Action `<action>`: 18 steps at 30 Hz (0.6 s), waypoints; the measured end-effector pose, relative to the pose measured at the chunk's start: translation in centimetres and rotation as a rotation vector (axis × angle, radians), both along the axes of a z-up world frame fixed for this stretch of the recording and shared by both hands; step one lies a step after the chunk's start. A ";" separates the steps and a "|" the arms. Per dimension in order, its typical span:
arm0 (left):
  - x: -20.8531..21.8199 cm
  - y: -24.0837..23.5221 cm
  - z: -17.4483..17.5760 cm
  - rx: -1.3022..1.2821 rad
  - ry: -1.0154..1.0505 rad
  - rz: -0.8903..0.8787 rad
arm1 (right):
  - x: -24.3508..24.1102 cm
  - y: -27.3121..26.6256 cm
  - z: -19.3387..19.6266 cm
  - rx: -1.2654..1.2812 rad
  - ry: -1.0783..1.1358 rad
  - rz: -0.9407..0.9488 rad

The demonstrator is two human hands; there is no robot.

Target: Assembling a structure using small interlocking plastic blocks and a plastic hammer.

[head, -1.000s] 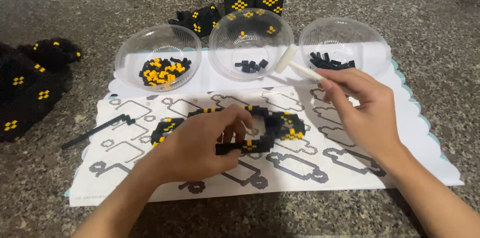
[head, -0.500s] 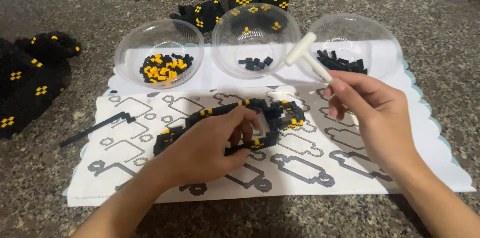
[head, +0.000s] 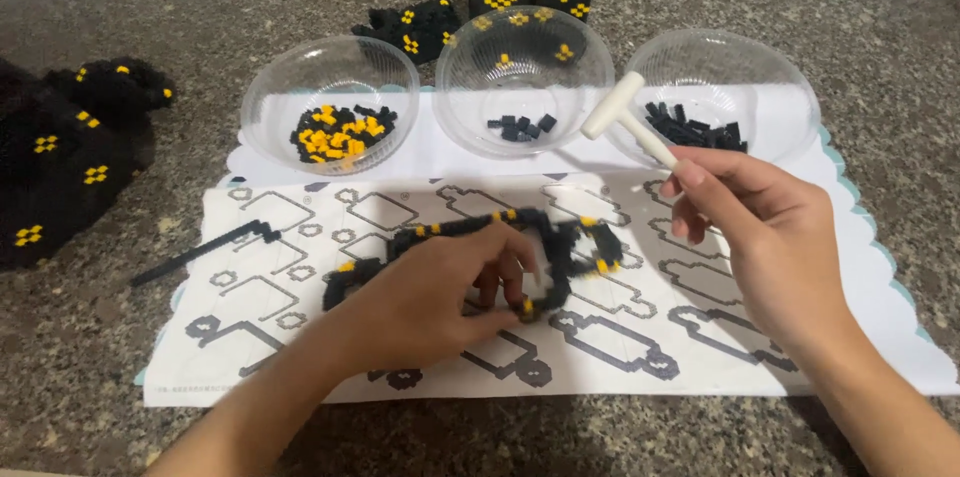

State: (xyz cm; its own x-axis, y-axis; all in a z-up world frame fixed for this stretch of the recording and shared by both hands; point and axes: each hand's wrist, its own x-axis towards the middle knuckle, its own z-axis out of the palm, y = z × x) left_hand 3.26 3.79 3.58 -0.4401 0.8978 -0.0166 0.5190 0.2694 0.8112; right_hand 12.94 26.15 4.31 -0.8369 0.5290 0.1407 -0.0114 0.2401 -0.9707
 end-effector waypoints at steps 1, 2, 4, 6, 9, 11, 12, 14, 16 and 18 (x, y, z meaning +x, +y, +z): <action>0.1 0.0 -0.2 0.002 0.004 0.005 | 0.1 0.0 0.1 0.002 0.004 0.005; 0.0 -0.1 -0.3 0.030 0.009 -0.046 | 0.0 -0.1 0.1 0.012 -0.009 -0.021; 0.3 -0.2 -0.5 0.057 0.020 -0.091 | -0.1 0.0 0.0 0.022 -0.016 -0.041; 0.7 0.0 -0.7 0.064 -0.067 -0.112 | -0.3 0.3 -0.4 -0.039 0.036 -0.097; 1.0 0.2 -0.6 0.053 -0.005 -0.110 | -0.4 1.0 -1.0 -0.048 0.129 -0.114; 0.9 0.3 -1.0 0.078 -0.032 -0.115 | -0.5 2.1 -1.6 -0.080 0.199 -0.127; 0.8 0.3 -1.2 0.100 -0.062 -0.117 | -0.6 2.7 -1.9 -0.114 0.266 -0.135; 0.5 0.3 -0.5 0.050 -0.061 -0.141 | -0.7 3.1 -0.7 -0.114 0.249 -0.193; 0.1 0.7 0.3 -0.002 -0.063 -0.180 | -0.8 4.3 -0.3 -0.115 0.229 -0.267; -0.5 1.4 1.4 -0.155 0.041 -0.174 | -1.1 6.4 -0.7 -0.056 0.317 -0.356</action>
State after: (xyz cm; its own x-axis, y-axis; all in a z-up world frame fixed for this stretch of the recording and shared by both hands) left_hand 2.73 5.16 4.99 -0.2822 0.9482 -0.1458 0.5998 0.2930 0.7446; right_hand 11.81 32.51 3.63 -0.5228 0.7889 0.3230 -0.2361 0.2301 -0.9441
